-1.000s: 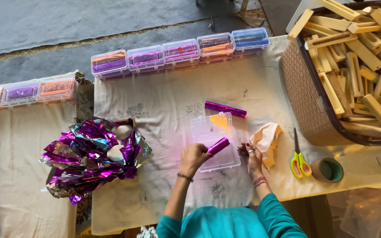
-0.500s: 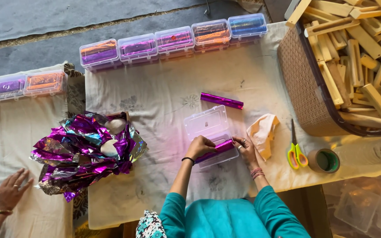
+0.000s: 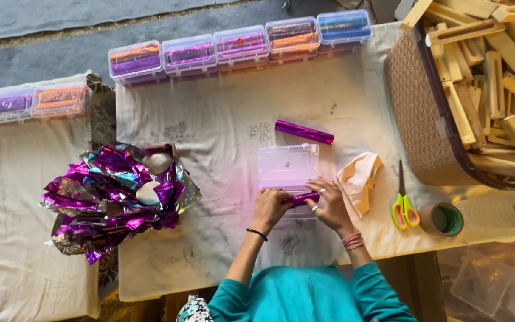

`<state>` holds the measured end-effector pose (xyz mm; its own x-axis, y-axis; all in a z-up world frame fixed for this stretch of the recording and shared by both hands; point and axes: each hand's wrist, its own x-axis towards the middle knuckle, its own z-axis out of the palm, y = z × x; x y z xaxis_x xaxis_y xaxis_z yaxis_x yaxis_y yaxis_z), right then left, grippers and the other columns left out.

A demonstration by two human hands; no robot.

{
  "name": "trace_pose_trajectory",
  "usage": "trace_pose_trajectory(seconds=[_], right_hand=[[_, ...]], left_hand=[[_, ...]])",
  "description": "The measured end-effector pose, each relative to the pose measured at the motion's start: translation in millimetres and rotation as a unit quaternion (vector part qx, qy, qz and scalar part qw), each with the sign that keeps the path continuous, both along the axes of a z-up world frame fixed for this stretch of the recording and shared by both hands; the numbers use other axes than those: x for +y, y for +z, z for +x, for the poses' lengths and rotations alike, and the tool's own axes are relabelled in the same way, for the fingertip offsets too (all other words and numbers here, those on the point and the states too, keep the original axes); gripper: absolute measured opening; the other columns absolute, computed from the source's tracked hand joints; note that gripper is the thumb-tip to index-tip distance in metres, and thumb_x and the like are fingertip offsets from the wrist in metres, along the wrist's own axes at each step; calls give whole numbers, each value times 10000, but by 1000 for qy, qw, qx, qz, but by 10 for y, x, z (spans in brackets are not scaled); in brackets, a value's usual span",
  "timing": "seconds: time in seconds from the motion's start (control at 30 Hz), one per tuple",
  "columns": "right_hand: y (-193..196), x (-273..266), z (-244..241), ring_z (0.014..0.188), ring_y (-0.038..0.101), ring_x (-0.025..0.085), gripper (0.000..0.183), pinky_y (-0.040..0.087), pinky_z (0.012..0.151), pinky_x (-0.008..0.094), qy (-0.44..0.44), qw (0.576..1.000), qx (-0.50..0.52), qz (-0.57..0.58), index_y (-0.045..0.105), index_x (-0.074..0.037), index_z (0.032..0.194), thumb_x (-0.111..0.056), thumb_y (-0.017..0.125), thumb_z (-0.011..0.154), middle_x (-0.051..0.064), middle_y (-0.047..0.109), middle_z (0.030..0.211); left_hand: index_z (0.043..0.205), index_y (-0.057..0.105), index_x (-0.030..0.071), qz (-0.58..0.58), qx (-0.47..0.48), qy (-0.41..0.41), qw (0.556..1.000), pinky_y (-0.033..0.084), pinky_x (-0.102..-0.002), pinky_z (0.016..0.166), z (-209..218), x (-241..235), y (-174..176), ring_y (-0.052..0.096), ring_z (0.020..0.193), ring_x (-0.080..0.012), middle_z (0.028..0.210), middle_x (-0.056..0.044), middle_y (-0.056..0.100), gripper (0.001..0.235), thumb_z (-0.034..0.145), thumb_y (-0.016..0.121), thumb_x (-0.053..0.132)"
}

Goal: The person wraps cylindrical and rounded items in metallic purple and silver foil, pressing the foil around each item, and places the wrapped rolls into clear plastic storage boxes, closing the lids. They then pick up wooden blocks from a basket and wipe each block with a cloth.

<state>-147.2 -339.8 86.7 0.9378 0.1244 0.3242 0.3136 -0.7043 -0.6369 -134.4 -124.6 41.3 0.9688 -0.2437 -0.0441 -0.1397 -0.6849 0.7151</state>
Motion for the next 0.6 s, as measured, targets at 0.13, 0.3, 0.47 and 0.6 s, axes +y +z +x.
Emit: trace_pose_trajectory(seconds=[0.13,0.3,0.47,0.6], right_hand=[[205,90,69,1255,582,355,578,310,1113,536,135,987,22,-89,704,-84,1230,-190,843,680,107,690,1273],[-40,108,62,1101,704,251,361,484,1072,400,172,977,121,-29,743,-110,1140,-216,802,799,67,765,1121],[157,80,77,1003,693,302,322,499,954,431,136,985,73,-76,759,-80,1080,-190,808,782,100,769,1051],[283,53,120,983,671,319,305,507,887,435,109,973,123,-164,781,-91,1035,-216,816,760,113,762,978]], left_hand=[[966,819,217,10,-90,-18,996,357,-457,1085,-72,-4,115,694,922,-208,929,19,759,228,753,845,293],[1041,782,208,-3,-122,2,993,236,-533,1240,-167,44,242,685,1009,-200,1024,12,747,238,825,803,306],[1286,611,66,-33,-228,124,965,239,-520,1150,-295,190,326,594,1189,-372,1317,-168,594,498,849,736,271],[1374,572,44,-111,-100,246,958,441,-458,1010,-375,389,-823,603,1170,-361,1316,-205,558,410,1005,607,218]])
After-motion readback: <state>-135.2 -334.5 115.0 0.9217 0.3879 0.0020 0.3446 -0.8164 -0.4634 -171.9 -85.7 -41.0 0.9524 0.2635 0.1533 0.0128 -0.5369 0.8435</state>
